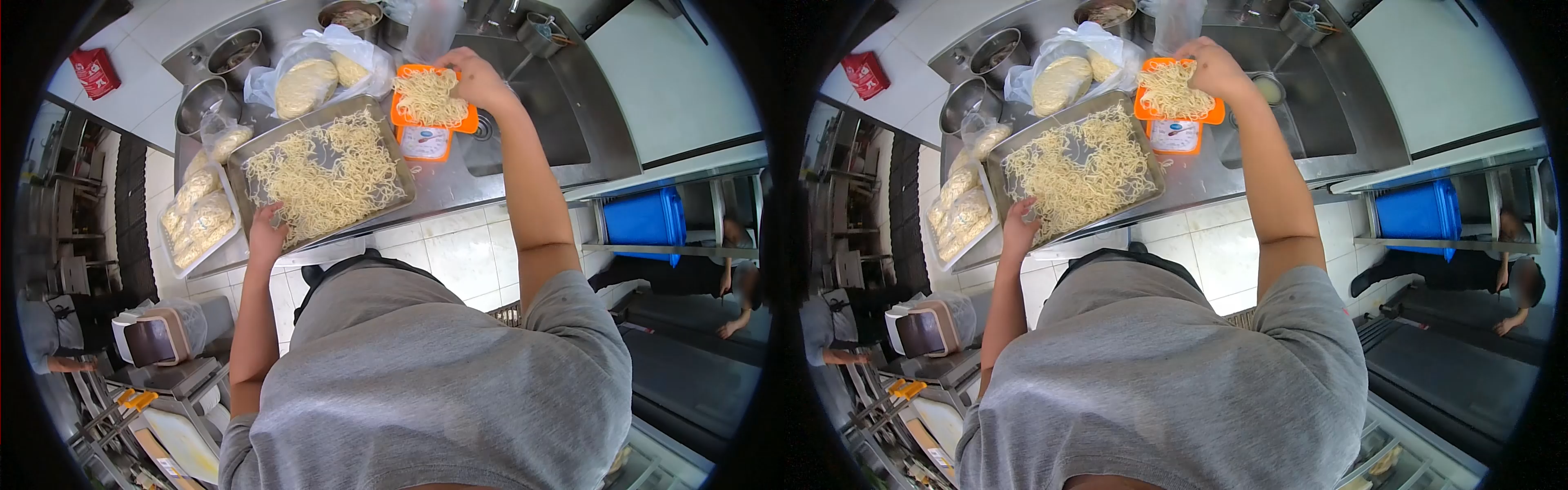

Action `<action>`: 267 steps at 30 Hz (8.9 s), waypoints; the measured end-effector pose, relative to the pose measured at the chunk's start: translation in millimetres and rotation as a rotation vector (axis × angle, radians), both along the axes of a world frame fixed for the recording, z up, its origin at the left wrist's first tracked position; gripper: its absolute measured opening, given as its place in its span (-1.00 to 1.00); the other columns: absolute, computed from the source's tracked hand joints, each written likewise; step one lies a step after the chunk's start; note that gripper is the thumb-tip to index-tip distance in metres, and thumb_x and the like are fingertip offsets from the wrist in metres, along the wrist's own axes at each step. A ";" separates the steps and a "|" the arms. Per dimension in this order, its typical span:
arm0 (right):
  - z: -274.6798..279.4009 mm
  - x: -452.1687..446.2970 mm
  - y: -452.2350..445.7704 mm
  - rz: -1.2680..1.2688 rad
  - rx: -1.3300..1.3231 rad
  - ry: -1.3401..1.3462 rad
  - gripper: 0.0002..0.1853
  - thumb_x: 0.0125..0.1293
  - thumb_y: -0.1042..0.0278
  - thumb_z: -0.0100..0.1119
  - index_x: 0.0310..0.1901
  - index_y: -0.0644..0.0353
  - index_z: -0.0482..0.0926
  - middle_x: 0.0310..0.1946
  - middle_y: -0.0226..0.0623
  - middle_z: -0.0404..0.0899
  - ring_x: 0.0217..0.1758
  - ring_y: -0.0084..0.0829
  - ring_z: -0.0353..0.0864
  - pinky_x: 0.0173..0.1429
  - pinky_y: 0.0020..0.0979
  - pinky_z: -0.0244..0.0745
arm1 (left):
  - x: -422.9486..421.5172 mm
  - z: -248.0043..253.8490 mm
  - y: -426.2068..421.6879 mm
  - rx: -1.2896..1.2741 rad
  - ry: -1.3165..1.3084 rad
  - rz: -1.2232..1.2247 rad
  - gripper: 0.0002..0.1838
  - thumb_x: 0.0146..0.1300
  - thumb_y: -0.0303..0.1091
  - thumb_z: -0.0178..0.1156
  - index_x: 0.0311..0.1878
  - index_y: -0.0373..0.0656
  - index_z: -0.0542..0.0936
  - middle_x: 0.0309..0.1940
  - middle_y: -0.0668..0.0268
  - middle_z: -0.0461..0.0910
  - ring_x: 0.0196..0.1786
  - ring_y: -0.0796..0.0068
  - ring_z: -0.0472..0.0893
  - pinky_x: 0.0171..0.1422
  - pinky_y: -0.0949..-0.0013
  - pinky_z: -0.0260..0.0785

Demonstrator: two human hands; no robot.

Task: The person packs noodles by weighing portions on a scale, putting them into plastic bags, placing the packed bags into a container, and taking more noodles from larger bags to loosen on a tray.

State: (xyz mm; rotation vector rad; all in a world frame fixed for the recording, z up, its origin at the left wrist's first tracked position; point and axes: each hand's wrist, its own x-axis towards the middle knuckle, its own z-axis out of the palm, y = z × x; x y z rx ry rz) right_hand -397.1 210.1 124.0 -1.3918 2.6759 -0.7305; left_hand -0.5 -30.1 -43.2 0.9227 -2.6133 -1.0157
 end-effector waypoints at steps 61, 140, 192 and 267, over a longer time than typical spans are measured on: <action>22.0 22.5 -21.5 -0.132 -0.113 -0.077 -0.72 0.01 0.54 0.16 -0.17 0.23 0.65 -0.28 -0.08 0.65 -0.18 -0.22 0.65 -0.06 -0.36 0.50 | 9.4 -20.8 35.1 -0.296 -0.135 0.137 -0.56 0.03 -0.38 0.16 0.06 -0.12 0.50 0.22 0.15 0.29 0.34 0.06 0.21 0.39 0.09 0.08; 76.6 50.6 173.6 -0.657 -1.450 -0.247 -0.84 0.32 0.37 0.13 -0.16 0.27 0.55 -0.30 -0.44 0.56 -0.23 -0.65 0.47 -0.11 -0.62 0.37 | -149.5 174.8 -2.9 1.404 0.847 0.053 -0.66 0.35 -0.22 0.07 0.13 -0.10 0.41 0.07 0.35 0.50 0.13 0.40 0.47 0.29 0.06 0.32; -61.7 120.7 180.3 -0.674 -1.586 -1.109 -0.60 0.17 0.44 0.22 0.07 0.22 0.45 -0.19 -0.27 0.57 -0.19 -0.46 0.56 -0.06 -0.48 0.45 | -177.1 132.4 175.9 0.522 0.111 -1.089 -0.14 -0.13 -0.44 0.44 0.31 -0.12 0.27 0.23 0.16 0.33 0.28 0.28 0.32 0.35 0.31 0.13; -127.8 130.0 -163.1 0.168 0.383 -0.163 -0.69 0.00 0.26 0.26 -0.18 0.17 0.63 -0.23 -0.12 0.65 -0.18 -0.16 0.65 -0.15 -0.22 0.51 | -147.6 70.7 11.2 -0.229 0.281 -0.246 -0.36 -0.13 -0.64 0.23 0.16 -0.27 0.44 0.02 0.05 0.54 0.02 0.14 0.57 0.05 0.32 0.43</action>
